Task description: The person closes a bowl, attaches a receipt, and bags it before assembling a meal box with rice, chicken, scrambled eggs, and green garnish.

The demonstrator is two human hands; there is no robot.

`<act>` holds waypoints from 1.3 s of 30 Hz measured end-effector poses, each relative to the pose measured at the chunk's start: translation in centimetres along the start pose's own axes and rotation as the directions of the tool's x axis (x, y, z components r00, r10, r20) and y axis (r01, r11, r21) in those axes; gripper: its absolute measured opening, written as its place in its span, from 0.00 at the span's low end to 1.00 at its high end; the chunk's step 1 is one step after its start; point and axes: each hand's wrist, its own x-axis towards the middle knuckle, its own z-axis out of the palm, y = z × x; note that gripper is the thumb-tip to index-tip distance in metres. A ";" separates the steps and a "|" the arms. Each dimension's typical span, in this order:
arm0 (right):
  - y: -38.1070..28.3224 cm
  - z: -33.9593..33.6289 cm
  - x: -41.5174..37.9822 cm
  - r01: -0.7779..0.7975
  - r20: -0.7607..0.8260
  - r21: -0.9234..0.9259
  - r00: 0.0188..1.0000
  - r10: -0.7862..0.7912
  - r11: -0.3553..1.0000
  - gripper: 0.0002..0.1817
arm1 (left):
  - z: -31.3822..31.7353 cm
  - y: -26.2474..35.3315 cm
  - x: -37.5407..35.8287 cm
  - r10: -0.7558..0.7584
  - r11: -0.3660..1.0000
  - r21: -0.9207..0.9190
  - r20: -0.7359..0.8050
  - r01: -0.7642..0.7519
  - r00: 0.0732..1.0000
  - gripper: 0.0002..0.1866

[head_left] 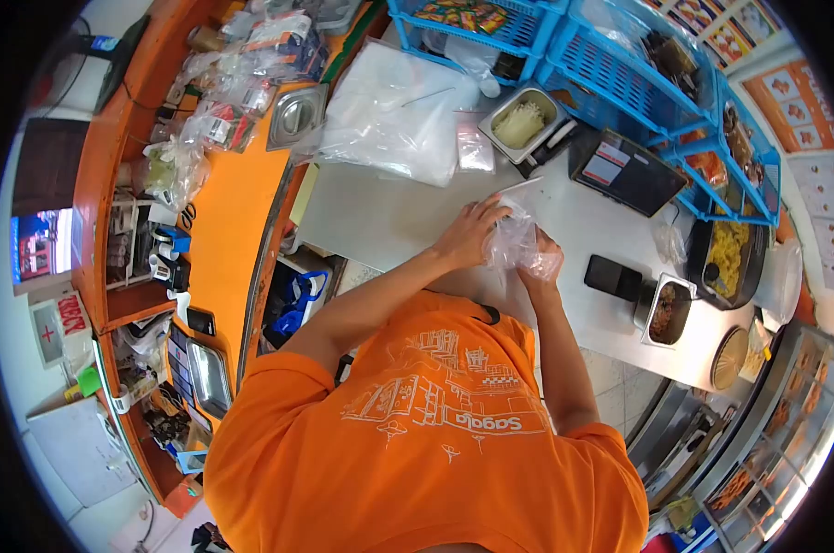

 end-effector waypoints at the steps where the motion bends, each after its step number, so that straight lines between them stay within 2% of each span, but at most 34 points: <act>1: 0.0 -0.1 0.3 0.020 0.003 -0.001 1.000 -0.020 1.000 0.11 | -0.1 -0.2 -0.4 -0.090 0.994 -0.060 0.017 0.091 0.996 0.23; 2: 0.4 -0.3 1.0 -0.011 0.166 0.153 0.986 -0.015 0.988 0.13 | -0.4 -0.5 -0.6 -0.176 0.977 -0.119 0.034 0.179 0.984 0.17; 3: 0.6 -0.4 2.0 -0.069 0.324 0.293 0.945 -0.031 0.953 0.14 | -2.2 0.0 -0.5 -0.179 0.977 -0.115 0.014 0.180 0.984 0.17; 4: 0.1 -0.9 3.0 -0.044 0.390 0.429 0.910 -0.142 0.902 0.17 | -5.2 1.1 -0.7 -0.044 0.980 -0.197 -0.076 0.028 0.996 0.17; 5: -1.7 -1.6 4.6 -0.035 0.388 0.426 0.910 -0.148 0.904 0.17 | -7.5 1.4 -1.5 0.088 0.955 -0.265 -0.171 -0.132 0.981 0.17; 7: -6.7 -2.0 8.8 0.002 0.322 0.329 0.940 -0.114 0.944 0.15 | -8.2 -2.2 -6.5 -0.080 0.996 -0.059 -0.323 0.064 0.943 0.17; 8: -8.1 -0.7 11.2 0.051 0.259 0.329 0.955 -0.142 0.943 0.14 | -9.5 -10.0 -12.6 -0.101 0.995 0.006 0.176 0.102 0.979 0.20; 9: -9.6 0.7 14.0 0.100 0.195 0.327 0.966 -0.171 0.940 0.14 | -9.2 -11.2 -15.0 -0.322 0.935 0.113 -0.128 0.336 0.938 0.22; 10: -11.5 2.1 16.8 0.092 0.151 0.358 0.976 -0.155 0.929 0.14 | -9.3 -11.4 -17.1 -0.466 0.811 0.140 -0.434 0.568 0.771 0.23; 11: -13.1 3.4 19.8 0.084 0.106 0.389 0.985 -0.135 0.917 0.14 | -14.1 -9.4 -16.8 -0.660 0.733 -0.172 -0.417 0.658 0.625 0.25; 12: -13.6 6.0 23.1 0.061 0.096 0.363 0.990 -0.102 0.930 0.15 | -16.1 -12.9 -20.3 -0.419 0.802 0.236 -0.434 0.549 0.798 0.23; 13: -13.7 9.0 25.9 0.038 0.083 0.336 0.994 -0.070 0.941 0.17 | -19.2 -13.1 -20.9 -0.550 0.820 -0.163 -0.495 0.549 0.673 0.22; 14: -13.9 11.6 28.1 0.041 0.073 0.333 0.995 -0.070 0.942 0.17 | -21.6 -15.6 -22.5 -0.513 0.833 -0.107 -0.518 0.543 0.685 0.20; 16: -15.0 15.3 31.4 -0.120 0.048 0.143 0.992 0.114 0.982 0.20 | -25.1 -19.9 -24.1 -0.624 0.767 -0.363 -0.614 0.530 0.484 0.18; 17: -15.7 15.6 32.2 -0.118 0.040 0.143 0.993 0.113 0.983 0.20 | -27.1 -21.9 -25.1 -0.619 0.772 -0.361 -0.616 0.523 0.487 0.18; 19: -16.7 16.3 32.6 -0.382 0.146 0.011 0.915 0.376 0.924 0.21 | -30.8 -24.9 -26.4 -0.485 0.727 0.066 -0.656 0.684 0.578 0.22; 20: -16.7 16.7 32.4 -0.397 0.120 0.014 0.912 0.393 0.918 0.19 | -32.4 -25.6 -26.8 -0.486 0.732 0.065 -0.648 0.678 0.586 0.22; 22: -15.6 17.7 32.4 -0.385 0.086 0.065 0.921 0.379 0.921 0.18 | -35.6 -24.8 -26.4 -0.757 0.530 -0.225 -0.559 0.818 0.337 0.34; 23: -14.1 18.1 32.3 -0.360 0.052 0.118 0.933 0.356 0.925 0.17 | -36.0 -25.6 -27.8 -0.741 0.301 0.018 -0.625 0.953 0.246 0.47; 24: -12.7 19.3 32.2 -0.264 -0.179 0.068 0.945 0.272 0.962 0.11 | -35.8 -27.3 -29.6 -0.649 0.174 0.199 -0.713 0.964 0.265 0.55; 25: -12.9 17.6 31.3 -0.198 -0.232 0.071 0.950 0.209 0.978 0.11 | -38.3 -19.6 -23.9 -0.732 0.101 0.184 -0.652 0.978 0.198 0.56; 26: -13.5 15.9 30.5 -0.206 -0.234 0.107 0.945 0.226 0.973 0.10 | -38.4 -21.2 -24.9 -0.749 0.180 0.039 -0.642 0.983 0.162 0.52; 27: -13.9 13.9 29.6 -0.081 -0.290 0.320 0.940 0.179 0.944 0.08 | -39.8 -17.2 -20.0 -0.837 0.231 -0.028 -0.515 0.973 0.184 0.41; 28: -13.8 13.3 29.4 0.043 -0.484 0.199 0.873 0.060 0.979 0.06 | -39.6 -16.8 -16.9 -0.846 0.397 -0.140 -0.439 0.907 0.303 0.34; 29: -14.1 12.1 28.8 0.035 -0.451 0.264 0.888 0.091 0.964 0.04 | -38.7 -16.7 -14.2 -0.832 0.521 -0.266 -0.370 0.811 0.413 0.28; 30: -15.5 9.7 27.9 -0.085 -0.277 0.473 0.930 0.240 0.877 0.03 | -36.5 -16.7 -10.6 -0.792 0.608 -0.401 -0.357 0.685 0.495 0.25; 31: -14.5 10.0 27.6 0.068 -0.277 0.650 0.948 0.153 0.757 0.03 | -34.0 -16.6 -6.6 -0.746 0.659 -0.526 -0.362 0.537 0.560 0.23; 32: -14.9 7.8 26.5 -0.018 -0.119 0.778 0.977 0.175 0.628 0.03 | -31.1 -17.1 -3.5 -0.637 0.602 -0.760 -0.272 0.245 0.721 0.26; 33: -15.9 5.7 25.2 -0.114 0.046 0.873 0.987 0.154 0.474 0.04 | -28.9 -15.1 0.9 -0.550 0.729 -0.607 -0.245 0.315 0.798 0.30; 34: -16.3 5.5 24.2 -0.105 0.037 0.879 0.987 0.154 0.465 0.04 | -26.0 -15.5 4.1 -0.546 0.651 -0.695 -0.148 0.307 0.824 0.31; 35: -16.5 5.1 23.3 -0.147 0.110 0.930 0.986 0.127 0.337 0.05 | -23.4 -15.8 5.8 -0.528 0.559 -0.772 -0.050 0.303 0.848 0.32; 36: -16.1 4.1 22.3 -0.184 0.166 0.960 0.981 0.102 0.212 0.06 | -22.6 -14.2 6.9 -0.509 0.567 -0.769 -0.046 0.295 0.860 0.32; 38: -15.9 0.7 20.1 -0.203 0.190 0.961 0.978 0.084 0.191 0.08 | -20.0 -10.2 10.1 -0.398 0.347 -0.856 0.235 0.382 0.887 0.29; 39: -15.6 -0.7 18.5 -0.255 0.253 0.956 0.967 0.036 0.145 0.09 | -18.6 -8.7 10.8 -0.364 0.351 -0.848 0.267 0.397 0.892 0.29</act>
